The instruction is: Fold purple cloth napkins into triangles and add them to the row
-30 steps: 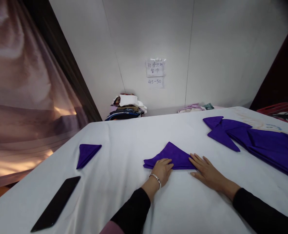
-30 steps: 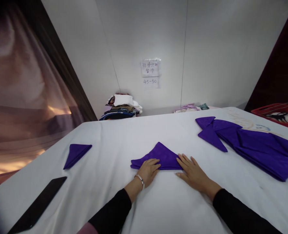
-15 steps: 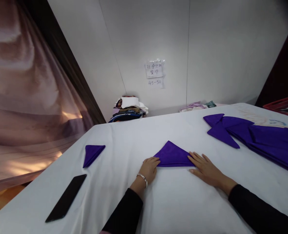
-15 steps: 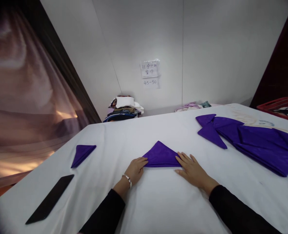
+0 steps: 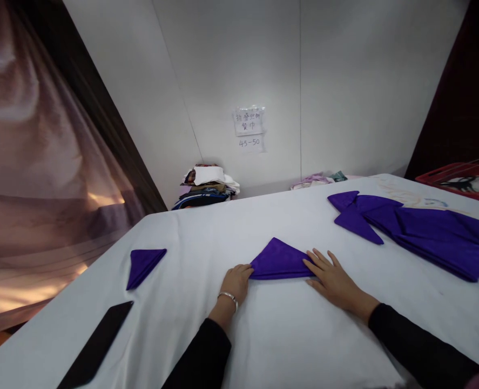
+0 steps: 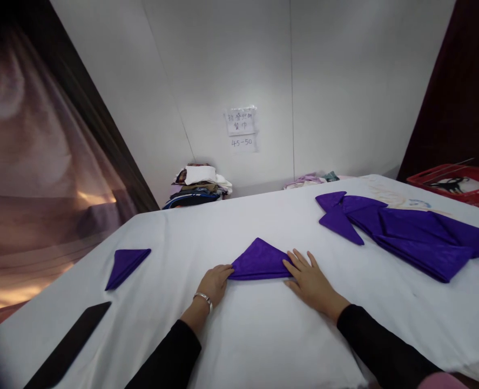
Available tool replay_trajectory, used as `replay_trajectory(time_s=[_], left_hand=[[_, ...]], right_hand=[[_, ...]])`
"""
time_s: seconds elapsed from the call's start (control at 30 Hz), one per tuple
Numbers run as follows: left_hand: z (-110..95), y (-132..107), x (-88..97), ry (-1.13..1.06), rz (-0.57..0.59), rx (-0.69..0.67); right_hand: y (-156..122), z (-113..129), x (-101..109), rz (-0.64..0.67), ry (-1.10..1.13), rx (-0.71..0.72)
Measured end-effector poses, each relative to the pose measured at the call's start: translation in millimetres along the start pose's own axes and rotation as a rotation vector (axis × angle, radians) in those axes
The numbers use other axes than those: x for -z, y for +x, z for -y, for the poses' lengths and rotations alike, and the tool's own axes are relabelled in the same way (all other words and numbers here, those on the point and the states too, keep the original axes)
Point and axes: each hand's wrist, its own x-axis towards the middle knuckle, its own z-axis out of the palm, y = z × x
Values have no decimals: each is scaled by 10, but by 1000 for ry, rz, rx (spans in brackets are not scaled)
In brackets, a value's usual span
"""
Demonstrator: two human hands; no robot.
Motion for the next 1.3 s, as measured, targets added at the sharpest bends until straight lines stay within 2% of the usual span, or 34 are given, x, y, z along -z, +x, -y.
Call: replay_trajectory(time_s=[0.07,0.17,0.3,0.43,0.53,0.67,0.73,0.83,0.97,1.03,1.17,1.3], left_hand=[[-18,7,24,8,2,8],[-90,-32,68,20,-1,7],[-281,-216,140,43,6,-39],[-539,-473,234,45,-9,-144],[-717,-616,295,-42,-19,-226],[-887,-689,351,-244,-23,-317],[-945,-668,389,-389,-15,-315],[-997,-549,450,-676,46,-251],[-998,-269,414,-1058,220,-123],[-981,-135,327,-1118,285,-58],[-932,10,134,-1107,379,14],[-857,39,79,-1124,399,51]], right_hand=[[60,138,4,-17,10,53],[167,416,15,30,66,122],[250,775,39,101,160,149],[182,1021,45,73,251,196],[39,1130,38,6,319,231],[-213,1162,40,-34,484,227],[-338,1140,45,-41,585,195],[-492,1094,60,-49,734,80],[-606,1046,103,-8,1002,-68],[-623,1024,127,6,1145,-116],[-581,957,194,-5,1418,-252],[-458,827,289,-4,1583,-361]])
